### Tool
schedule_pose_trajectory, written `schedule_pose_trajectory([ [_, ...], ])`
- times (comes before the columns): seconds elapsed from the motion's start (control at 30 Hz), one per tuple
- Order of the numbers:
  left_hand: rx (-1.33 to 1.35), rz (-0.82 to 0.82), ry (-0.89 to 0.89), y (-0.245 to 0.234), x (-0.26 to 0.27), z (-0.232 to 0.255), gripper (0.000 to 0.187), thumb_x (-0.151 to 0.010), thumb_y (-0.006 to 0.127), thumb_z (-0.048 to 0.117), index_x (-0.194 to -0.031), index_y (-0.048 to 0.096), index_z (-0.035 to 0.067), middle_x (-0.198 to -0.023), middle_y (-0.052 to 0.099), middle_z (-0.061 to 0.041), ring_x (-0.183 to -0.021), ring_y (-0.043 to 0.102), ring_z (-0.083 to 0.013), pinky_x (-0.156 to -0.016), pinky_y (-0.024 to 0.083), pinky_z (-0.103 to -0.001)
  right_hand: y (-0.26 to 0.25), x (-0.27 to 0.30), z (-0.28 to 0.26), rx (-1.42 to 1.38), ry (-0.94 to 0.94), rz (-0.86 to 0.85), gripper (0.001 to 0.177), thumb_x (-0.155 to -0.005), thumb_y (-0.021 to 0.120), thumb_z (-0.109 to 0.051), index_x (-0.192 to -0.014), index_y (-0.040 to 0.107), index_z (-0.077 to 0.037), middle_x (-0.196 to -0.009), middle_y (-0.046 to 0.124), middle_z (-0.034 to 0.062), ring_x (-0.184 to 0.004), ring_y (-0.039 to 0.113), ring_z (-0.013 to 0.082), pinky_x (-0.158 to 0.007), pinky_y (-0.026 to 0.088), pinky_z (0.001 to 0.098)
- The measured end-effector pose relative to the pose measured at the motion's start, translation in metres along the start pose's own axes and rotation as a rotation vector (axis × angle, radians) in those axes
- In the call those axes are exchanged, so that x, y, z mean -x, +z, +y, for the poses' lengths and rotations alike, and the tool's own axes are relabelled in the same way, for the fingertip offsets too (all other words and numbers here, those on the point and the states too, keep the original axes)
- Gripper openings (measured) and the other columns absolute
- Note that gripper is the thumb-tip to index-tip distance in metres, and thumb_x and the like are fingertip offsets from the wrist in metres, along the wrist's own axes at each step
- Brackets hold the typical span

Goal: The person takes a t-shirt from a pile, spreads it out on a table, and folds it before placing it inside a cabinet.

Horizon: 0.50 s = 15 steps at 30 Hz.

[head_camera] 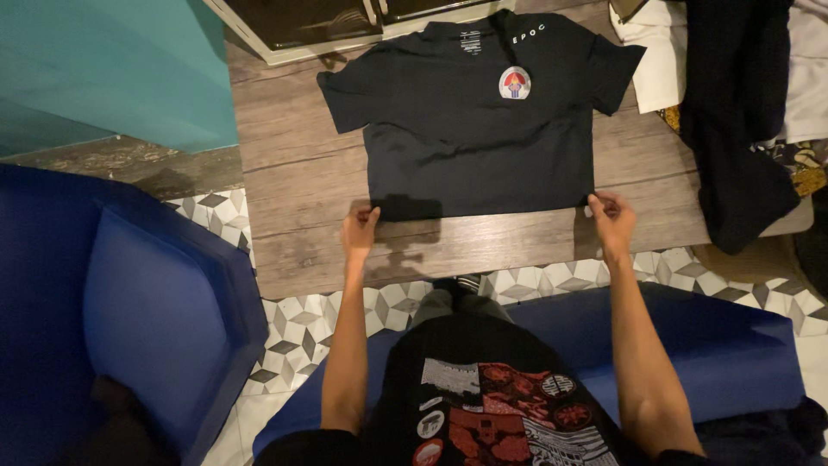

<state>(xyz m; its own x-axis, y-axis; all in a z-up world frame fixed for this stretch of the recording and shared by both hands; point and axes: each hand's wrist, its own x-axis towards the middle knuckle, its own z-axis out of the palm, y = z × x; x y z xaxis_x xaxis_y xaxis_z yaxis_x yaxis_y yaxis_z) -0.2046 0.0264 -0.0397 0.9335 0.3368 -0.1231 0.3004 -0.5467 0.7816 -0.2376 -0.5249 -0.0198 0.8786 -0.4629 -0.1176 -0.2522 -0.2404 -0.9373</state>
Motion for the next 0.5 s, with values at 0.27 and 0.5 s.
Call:
schedule_pose_trajectory([
  [0.27, 0.190, 0.069, 0.109, -0.004, -0.005, 0.024, 0.018, -0.090, 0.081, 0.017, -0.096, 0.075, 0.002, -0.078, 0.072, -0.004, -0.070, 0.064, -0.0094, -0.068, 0.050, -0.026, -0.002, -0.016, -0.008, -0.204, -0.098, 0.027, 0.006, -0.095, 0.069, 0.004, -0.096, 0.067, -0.002, -0.102, 0.073, 0.0061, -0.091, 0.066, 0.0100, -0.084, 0.052, 0.0240],
  [0.5, 0.608, -0.027, 0.025, -0.017, -0.012, -0.010, 0.013, -0.093, 0.078, 0.009, -0.099, 0.072, -0.001, -0.085, 0.069, 0.000, -0.075, 0.059, -0.0041, -0.067, 0.046, -0.021, -0.031, 0.005, -0.027, -0.721, 0.169, -0.057, 0.005, -0.097, 0.067, -0.005, -0.097, 0.067, -0.010, -0.080, 0.058, -0.0009, -0.070, 0.055, 0.0076, -0.068, 0.051, 0.0268],
])
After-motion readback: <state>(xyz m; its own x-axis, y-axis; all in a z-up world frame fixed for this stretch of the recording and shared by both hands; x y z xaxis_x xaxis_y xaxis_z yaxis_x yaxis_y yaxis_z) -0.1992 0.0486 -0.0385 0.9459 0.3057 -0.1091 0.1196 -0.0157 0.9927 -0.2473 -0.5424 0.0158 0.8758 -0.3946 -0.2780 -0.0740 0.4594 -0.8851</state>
